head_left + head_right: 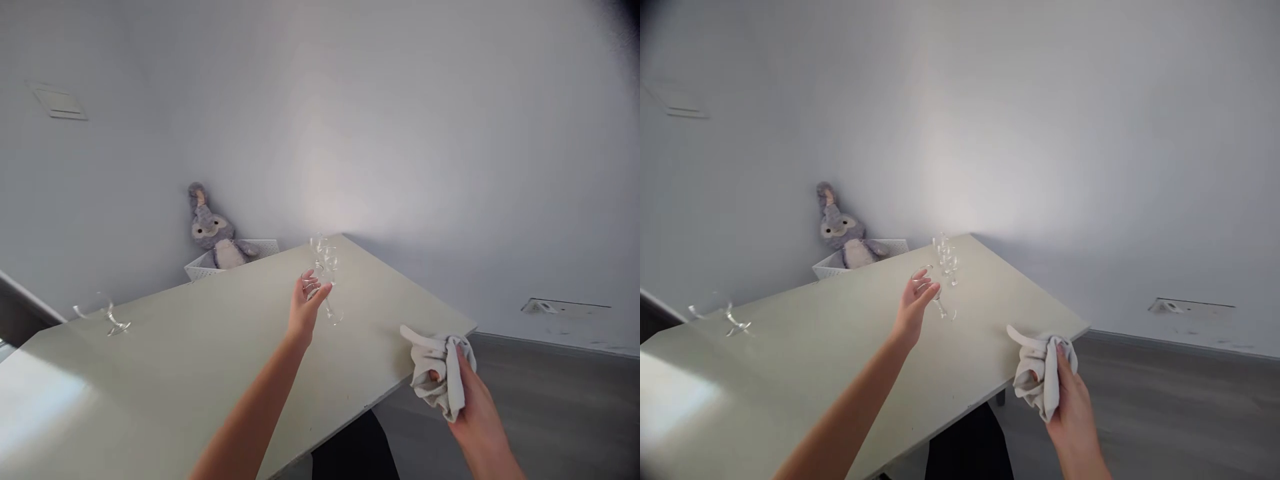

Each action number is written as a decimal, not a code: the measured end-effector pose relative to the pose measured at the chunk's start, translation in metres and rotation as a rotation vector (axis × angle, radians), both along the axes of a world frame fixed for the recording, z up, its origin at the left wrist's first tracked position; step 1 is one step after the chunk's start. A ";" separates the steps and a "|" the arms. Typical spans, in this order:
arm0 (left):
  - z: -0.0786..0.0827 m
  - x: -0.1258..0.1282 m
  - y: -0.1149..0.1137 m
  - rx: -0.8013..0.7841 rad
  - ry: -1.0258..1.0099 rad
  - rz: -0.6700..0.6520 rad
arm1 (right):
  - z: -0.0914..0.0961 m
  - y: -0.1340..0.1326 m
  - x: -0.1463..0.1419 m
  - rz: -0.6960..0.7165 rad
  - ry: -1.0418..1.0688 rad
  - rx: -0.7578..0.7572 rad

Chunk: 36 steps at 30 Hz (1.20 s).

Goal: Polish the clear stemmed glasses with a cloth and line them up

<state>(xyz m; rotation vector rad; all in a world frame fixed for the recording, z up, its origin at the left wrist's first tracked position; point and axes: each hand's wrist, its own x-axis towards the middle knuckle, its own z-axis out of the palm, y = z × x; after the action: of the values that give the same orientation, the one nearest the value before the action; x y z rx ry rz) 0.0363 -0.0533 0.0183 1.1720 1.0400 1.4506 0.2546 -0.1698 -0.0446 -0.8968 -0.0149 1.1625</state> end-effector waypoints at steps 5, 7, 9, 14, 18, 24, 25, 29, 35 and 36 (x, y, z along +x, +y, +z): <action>-0.021 0.036 0.036 0.031 0.006 0.062 | -0.009 -0.016 0.019 -0.025 0.009 -0.103; -0.027 0.045 0.044 0.045 0.006 0.102 | -0.012 -0.018 0.022 0.004 0.000 -0.118; -0.031 0.051 0.051 0.048 0.015 0.129 | -0.013 -0.019 0.022 0.057 -0.017 -0.126; -0.038 0.058 0.064 0.020 0.072 0.141 | -0.003 -0.015 0.012 0.197 -0.132 -0.144; -0.043 0.060 0.072 0.019 0.131 0.167 | 0.002 -0.010 -0.003 0.277 -0.211 -0.100; -0.046 0.060 0.075 0.154 0.247 0.248 | -0.004 -0.002 -0.023 0.330 -0.199 -0.053; -0.046 0.060 0.075 0.172 0.273 0.256 | -0.006 -0.001 -0.025 0.338 -0.173 -0.053; -0.042 0.059 0.072 0.224 0.386 0.294 | -0.008 0.001 -0.032 0.368 -0.112 -0.062; -0.031 0.010 0.040 0.548 0.746 0.269 | 0.004 0.009 -0.058 0.356 -0.119 -0.099; -0.030 -0.008 0.033 0.598 0.795 0.262 | 0.005 0.012 -0.065 0.355 -0.119 -0.088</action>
<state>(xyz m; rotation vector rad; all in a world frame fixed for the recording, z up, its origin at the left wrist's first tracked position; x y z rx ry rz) 0.0279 -0.0205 -0.0119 2.2274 1.3582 1.5811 0.1900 -0.1580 -0.0395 -1.0687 -0.2295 1.4450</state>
